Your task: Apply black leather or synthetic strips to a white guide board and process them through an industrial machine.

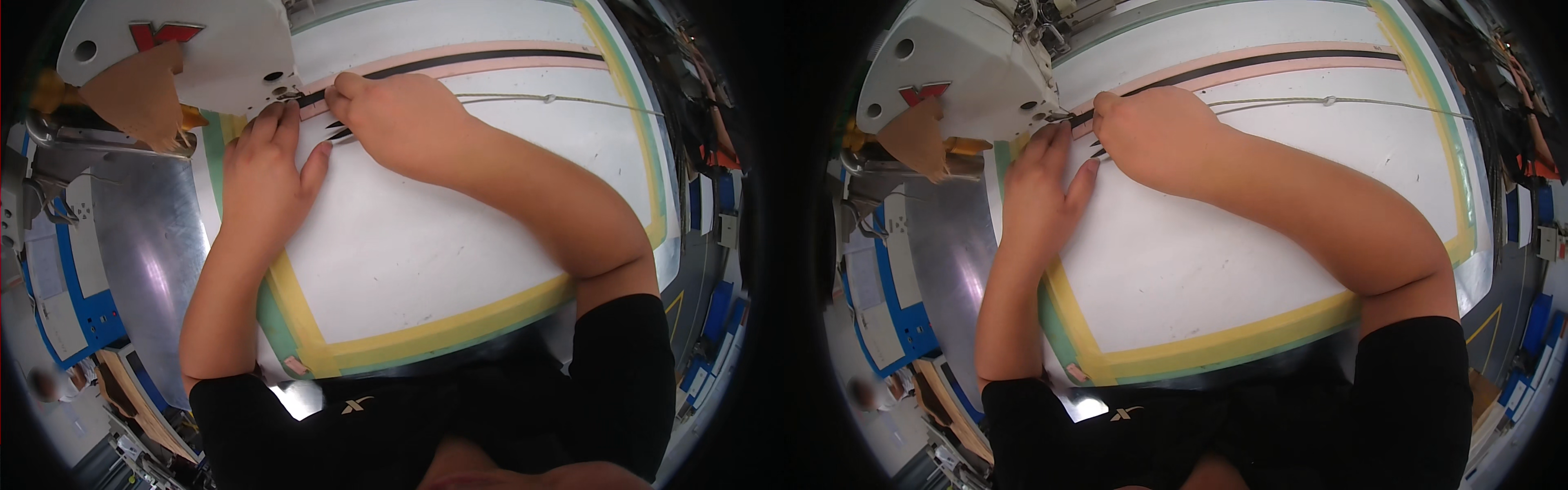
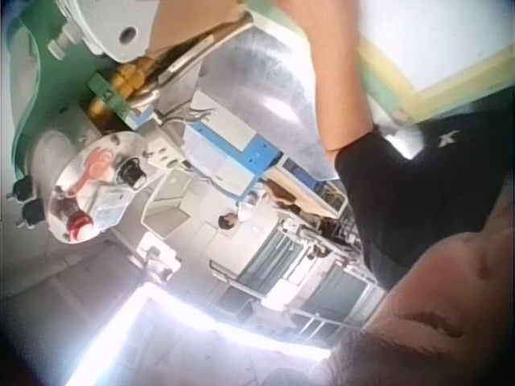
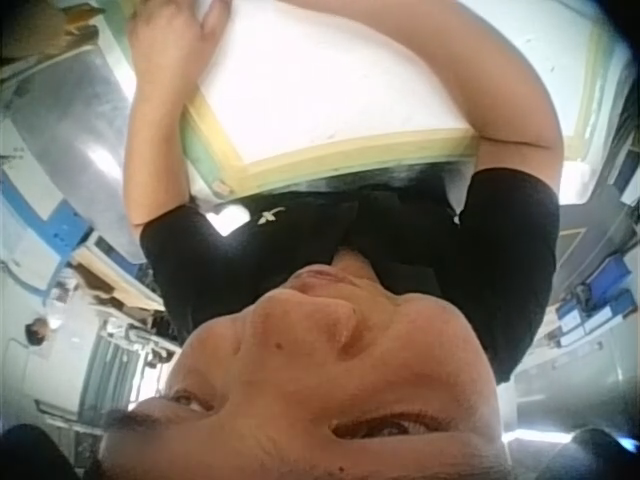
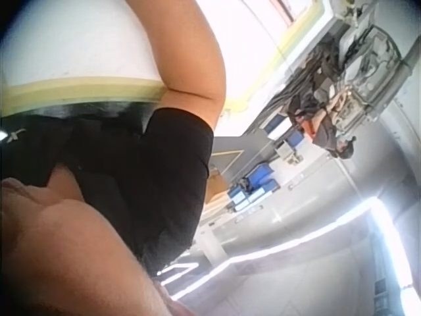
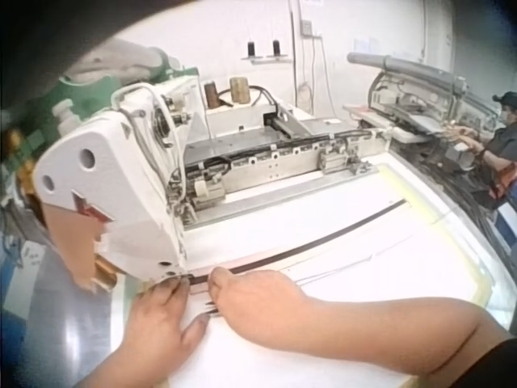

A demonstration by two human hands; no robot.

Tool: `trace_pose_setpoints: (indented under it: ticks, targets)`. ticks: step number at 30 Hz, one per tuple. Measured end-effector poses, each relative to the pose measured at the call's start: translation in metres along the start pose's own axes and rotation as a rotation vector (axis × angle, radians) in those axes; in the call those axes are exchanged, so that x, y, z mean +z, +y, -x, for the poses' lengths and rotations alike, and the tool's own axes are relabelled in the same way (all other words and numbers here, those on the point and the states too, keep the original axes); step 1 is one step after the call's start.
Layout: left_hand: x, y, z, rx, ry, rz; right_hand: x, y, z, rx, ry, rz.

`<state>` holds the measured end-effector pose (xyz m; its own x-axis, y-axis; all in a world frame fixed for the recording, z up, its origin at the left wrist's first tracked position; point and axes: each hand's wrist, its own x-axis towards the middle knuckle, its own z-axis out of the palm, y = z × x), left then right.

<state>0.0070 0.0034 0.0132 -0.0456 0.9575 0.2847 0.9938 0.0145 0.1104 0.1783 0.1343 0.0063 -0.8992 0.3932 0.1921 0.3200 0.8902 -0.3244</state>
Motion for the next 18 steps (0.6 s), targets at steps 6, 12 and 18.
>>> trace_pose_setpoints:
  ticks: [6, 12, 18]
  targets:
    - [0.0037, 0.0003, -0.0015, 0.008, 0.002, 0.011, -0.0043, 0.0007, 0.0016, 0.038, -0.063, 0.022]
    - [0.0017, 0.0012, -0.0008, 0.005, 0.003, 0.005, -0.0065, -0.0018, 0.0005, 0.011, -0.081, 0.049]
    - [0.0012, 0.0002, 0.0006, 0.000, -0.002, -0.013, -0.0033, -0.0033, -0.0014, 0.054, -0.106, 0.031]
